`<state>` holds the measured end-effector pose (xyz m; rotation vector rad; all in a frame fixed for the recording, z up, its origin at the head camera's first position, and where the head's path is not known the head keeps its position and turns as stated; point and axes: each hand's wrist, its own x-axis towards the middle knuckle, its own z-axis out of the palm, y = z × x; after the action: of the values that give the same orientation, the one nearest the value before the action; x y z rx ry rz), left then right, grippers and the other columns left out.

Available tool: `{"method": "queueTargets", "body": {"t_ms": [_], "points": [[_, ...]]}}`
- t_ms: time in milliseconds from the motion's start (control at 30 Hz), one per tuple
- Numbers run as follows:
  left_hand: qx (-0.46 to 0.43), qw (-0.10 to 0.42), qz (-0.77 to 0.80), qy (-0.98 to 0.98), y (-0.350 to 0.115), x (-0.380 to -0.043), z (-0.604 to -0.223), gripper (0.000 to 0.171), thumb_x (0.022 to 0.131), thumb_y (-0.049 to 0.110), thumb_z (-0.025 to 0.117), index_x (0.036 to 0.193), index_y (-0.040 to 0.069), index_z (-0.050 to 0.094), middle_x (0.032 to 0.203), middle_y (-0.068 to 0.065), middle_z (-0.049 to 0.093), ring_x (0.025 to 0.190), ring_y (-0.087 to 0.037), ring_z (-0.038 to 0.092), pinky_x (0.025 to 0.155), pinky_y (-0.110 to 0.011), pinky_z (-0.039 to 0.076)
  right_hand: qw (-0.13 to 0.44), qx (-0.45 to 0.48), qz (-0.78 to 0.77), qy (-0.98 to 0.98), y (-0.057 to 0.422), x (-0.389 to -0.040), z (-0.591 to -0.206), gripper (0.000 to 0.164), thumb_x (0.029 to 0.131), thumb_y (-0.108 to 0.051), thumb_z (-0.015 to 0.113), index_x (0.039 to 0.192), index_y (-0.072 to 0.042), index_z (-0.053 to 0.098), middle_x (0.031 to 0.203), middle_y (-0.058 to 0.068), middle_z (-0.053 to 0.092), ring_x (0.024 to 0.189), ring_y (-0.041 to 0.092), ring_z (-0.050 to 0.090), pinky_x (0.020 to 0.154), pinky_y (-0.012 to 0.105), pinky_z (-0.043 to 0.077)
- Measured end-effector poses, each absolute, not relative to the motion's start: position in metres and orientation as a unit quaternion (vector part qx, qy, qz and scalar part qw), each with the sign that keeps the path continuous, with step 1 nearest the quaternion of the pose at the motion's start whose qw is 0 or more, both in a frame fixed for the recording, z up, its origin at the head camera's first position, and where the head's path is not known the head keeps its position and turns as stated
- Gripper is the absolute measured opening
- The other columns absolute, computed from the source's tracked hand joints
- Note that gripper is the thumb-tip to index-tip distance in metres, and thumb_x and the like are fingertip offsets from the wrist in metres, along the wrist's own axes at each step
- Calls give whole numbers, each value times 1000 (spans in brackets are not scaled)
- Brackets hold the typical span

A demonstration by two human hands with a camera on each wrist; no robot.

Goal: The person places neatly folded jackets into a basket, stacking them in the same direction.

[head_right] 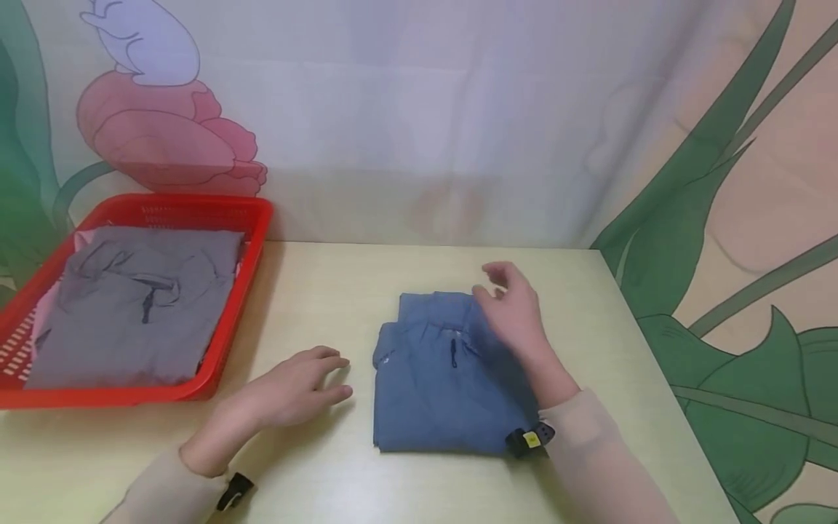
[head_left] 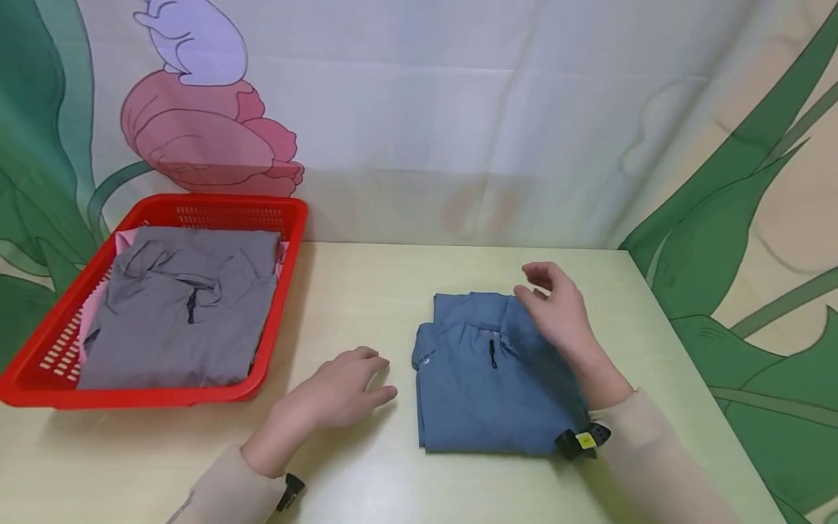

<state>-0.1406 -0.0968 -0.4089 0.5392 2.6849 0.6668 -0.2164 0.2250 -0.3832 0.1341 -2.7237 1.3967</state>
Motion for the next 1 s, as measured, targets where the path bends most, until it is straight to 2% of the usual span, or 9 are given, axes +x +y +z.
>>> {"method": "queueTargets", "body": {"t_ms": [67, 200, 333, 567, 733, 1000], "points": [[191, 164, 236, 939, -95, -141, -409, 51, 101, 34, 63, 139, -1, 61, 149, -22, 49, 138, -41, 45, 109, -61, 39, 37, 35, 436, -899, 235, -220, -380, 49, 102, -18, 62, 143, 5, 48, 148, 25, 46, 140, 41, 40, 113, 56, 36], [198, 172, 241, 934, -92, -142, -410, 52, 101, 33, 63, 140, -2, 59, 152, -23, 45, 141, -41, 41, 111, -62, 36, -57, 33, 353, -933, 252, -224, -383, 64, 104, -24, 58, 153, 8, 32, 157, 33, 32, 144, 49, 32, 112, 62, 33], [211, 178, 248, 929, -87, -142, -412, 54, 101, 32, 64, 140, -5, 58, 155, -26, 41, 144, -42, 37, 113, -61, 34, -113, 37, 302, -946, 259, -227, -397, 68, 105, -27, 55, 154, 12, 28, 155, 36, 33, 141, 52, 34, 111, 63, 34], [218, 174, 248, 928, -79, -144, -416, 56, 101, 33, 64, 142, -5, 56, 159, -25, 36, 148, -42, 30, 116, -59, 30, -108, 55, 265, -957, 260, -229, -411, 66, 103, -24, 56, 149, 16, 32, 149, 39, 39, 138, 53, 39, 110, 62, 37], [214, 159, 240, 933, -76, -146, -417, 56, 101, 33, 64, 141, -6, 56, 157, -27, 38, 147, -44, 32, 115, -59, 32, -106, 49, 273, -955, 256, -228, -409, 68, 103, -23, 55, 154, 13, 27, 152, 38, 36, 140, 53, 38, 110, 63, 37], [213, 152, 232, 937, -73, -148, -418, 58, 101, 35, 64, 140, -7, 58, 155, -28, 40, 145, -44, 34, 112, -62, 35, -121, 51, 272, -953, 253, -228, -413, 66, 102, -18, 55, 155, 11, 28, 155, 37, 34, 142, 52, 35, 110, 62, 37]]}}
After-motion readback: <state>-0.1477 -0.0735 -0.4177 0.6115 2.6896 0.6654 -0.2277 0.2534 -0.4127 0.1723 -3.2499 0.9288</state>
